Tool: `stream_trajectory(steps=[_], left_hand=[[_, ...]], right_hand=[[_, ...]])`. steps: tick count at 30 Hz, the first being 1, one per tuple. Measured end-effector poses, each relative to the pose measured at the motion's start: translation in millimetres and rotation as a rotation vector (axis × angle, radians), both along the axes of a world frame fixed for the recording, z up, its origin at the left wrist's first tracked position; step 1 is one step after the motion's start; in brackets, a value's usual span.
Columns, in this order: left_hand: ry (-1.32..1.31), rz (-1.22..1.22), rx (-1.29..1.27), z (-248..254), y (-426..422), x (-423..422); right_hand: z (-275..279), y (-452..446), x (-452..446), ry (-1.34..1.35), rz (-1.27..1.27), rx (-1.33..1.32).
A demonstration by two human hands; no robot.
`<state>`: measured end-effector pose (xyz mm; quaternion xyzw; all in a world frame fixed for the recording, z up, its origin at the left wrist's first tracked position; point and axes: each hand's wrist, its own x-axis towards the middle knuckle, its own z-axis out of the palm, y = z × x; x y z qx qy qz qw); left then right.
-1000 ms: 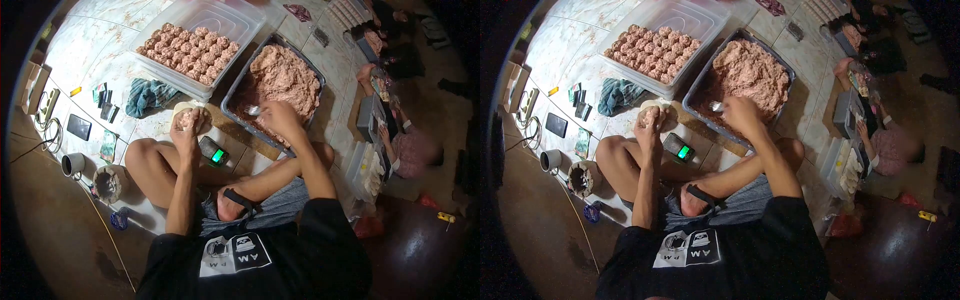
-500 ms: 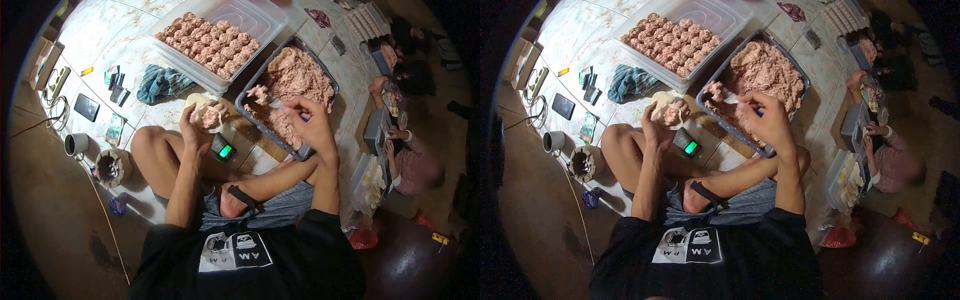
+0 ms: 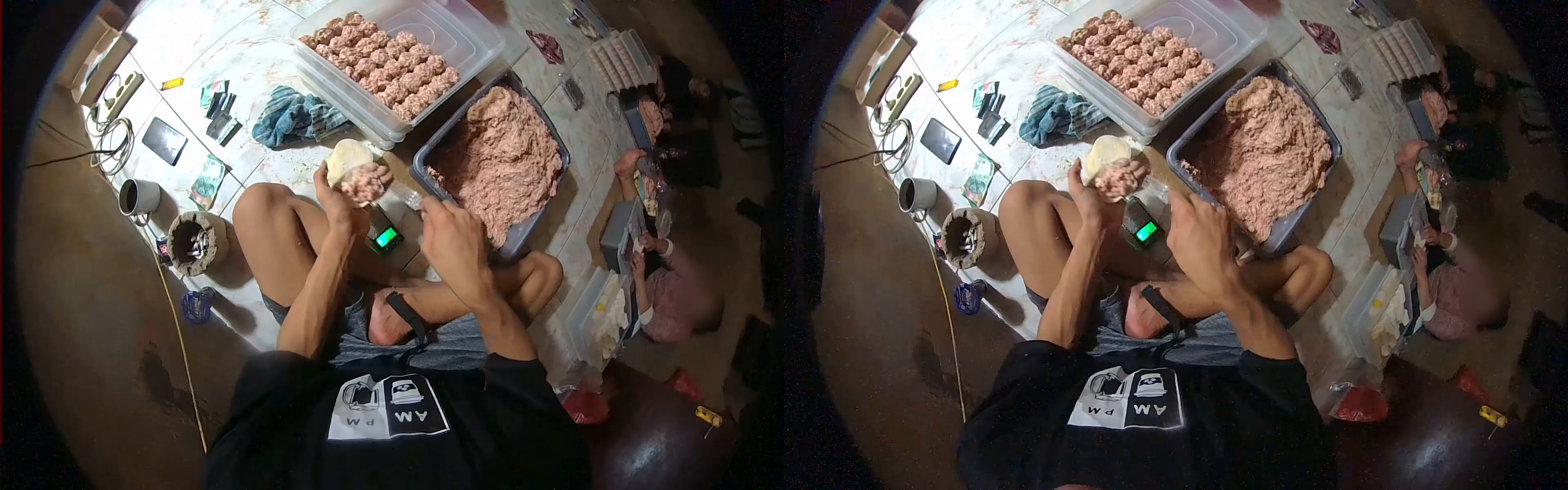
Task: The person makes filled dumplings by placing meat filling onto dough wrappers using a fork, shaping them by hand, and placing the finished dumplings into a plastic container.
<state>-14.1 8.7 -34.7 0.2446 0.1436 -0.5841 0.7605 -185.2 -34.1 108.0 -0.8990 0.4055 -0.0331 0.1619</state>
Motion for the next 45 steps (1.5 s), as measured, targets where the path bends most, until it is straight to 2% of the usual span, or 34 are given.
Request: stream_trajectory(steps=[1,2,3,5,6,8,9,11,13,14,16,17,20,21,22,23,24,25,28,32,33,36,38,39,40,41,42,44,45], left_hand=[[-0.030,0.016,0.046,8,-3,2],[-0.060,0.034,0.085,14,-8,2],[0.003,-0.037,-0.155,9,-9,1],[0.049,-0.049,-0.315,-7,-6,0],[0.073,-0.055,-0.396,-14,-4,0],[-0.086,0.046,-0.024,2,-3,4],[-0.030,-0.009,-0.035,20,-4,1],[0.025,-0.079,-0.071,28,-8,-4],[0.031,-0.121,-0.112,2,-7,-12],[0.055,-0.116,-0.428,-26,-5,-10],[-0.166,-0.057,-0.038,13,-5,-11],[-0.132,-0.185,-0.066,48,-4,-13],[-0.015,-0.113,-0.151,13,-7,-17],[-0.094,0.000,-0.086,9,-6,-13],[-0.091,0.015,-0.047,15,-5,-10],[-0.093,0.035,-0.012,22,-6,-3],[-0.096,0.064,0.017,26,-9,4],[-0.075,0.029,-0.049,22,-10,6],[-0.062,-0.044,-0.089,12,-20,-6],[-0.054,-0.055,-0.076,14,-17,2],[-0.043,-0.022,-0.159,1,-13,8],[-0.061,0.025,-0.042,9,-10,14],[-0.090,-0.029,-0.211,-4,-13,8],[-0.013,-0.004,-0.115,19,-18,0],[0.065,0.020,-0.022,42,-22,-4],[0.086,-0.030,-0.289,33,-19,-9],[0.140,-0.059,-0.232,49,-17,-7],[0.106,-0.010,-0.336,20,-11,-3],[0.085,0.018,-0.276,18,-12,1]], right_hand=[[8,5,2,-0.170,-0.016,-0.016],[3,6,3,-0.175,0.008,0.005],[-11,8,4,-0.179,0.034,0.027],[-46,1,-5,-0.237,0.079,0.051],[-36,3,-6,-0.225,0.036,0.067],[-3,1,-3,-0.200,-0.024,0.095],[-3,5,3,-0.453,-0.042,0.062],[-34,5,3,-0.345,0.008,0.069],[-34,-2,-4,-0.285,0.060,0.065],[-29,-6,-4,-0.322,0.037,0.048],[-24,4,1,-0.400,-0.019,0.035],[-11,7,4,-0.294,0.005,0.100],[-9,-21,-7,-0.052,0.041,0.062],[-7,-31,-14,-0.008,-0.065,-0.021],[2,-43,-21,-0.079,-0.111,-0.167],[14,-58,-25,-0.096,-0.182,-0.165],[4,-78,-36,-0.113,-0.184,-0.185],[-3,-96,-39,0.012,-0.182,-0.206],[-72,-145,-32,0.188,-0.185,-0.192],[-69,-141,-17,0.046,-0.078,-0.247],[-47,-127,-21,-0.012,-0.096,-0.211],[12,-91,-25,-0.120,-0.110,-0.189],[37,-61,-14,-0.267,-0.069,-0.108],[41,-48,-6,-0.343,-0.045,-0.067],[37,-36,2,-0.306,0.017,-0.053],[18,-28,11,-0.272,0.071,-0.029],[-10,-23,13,-0.237,0.124,-0.006],[-30,-19,10,-0.183,0.087,0.046],[-14,-17,8,-0.129,0.083,0.031]])
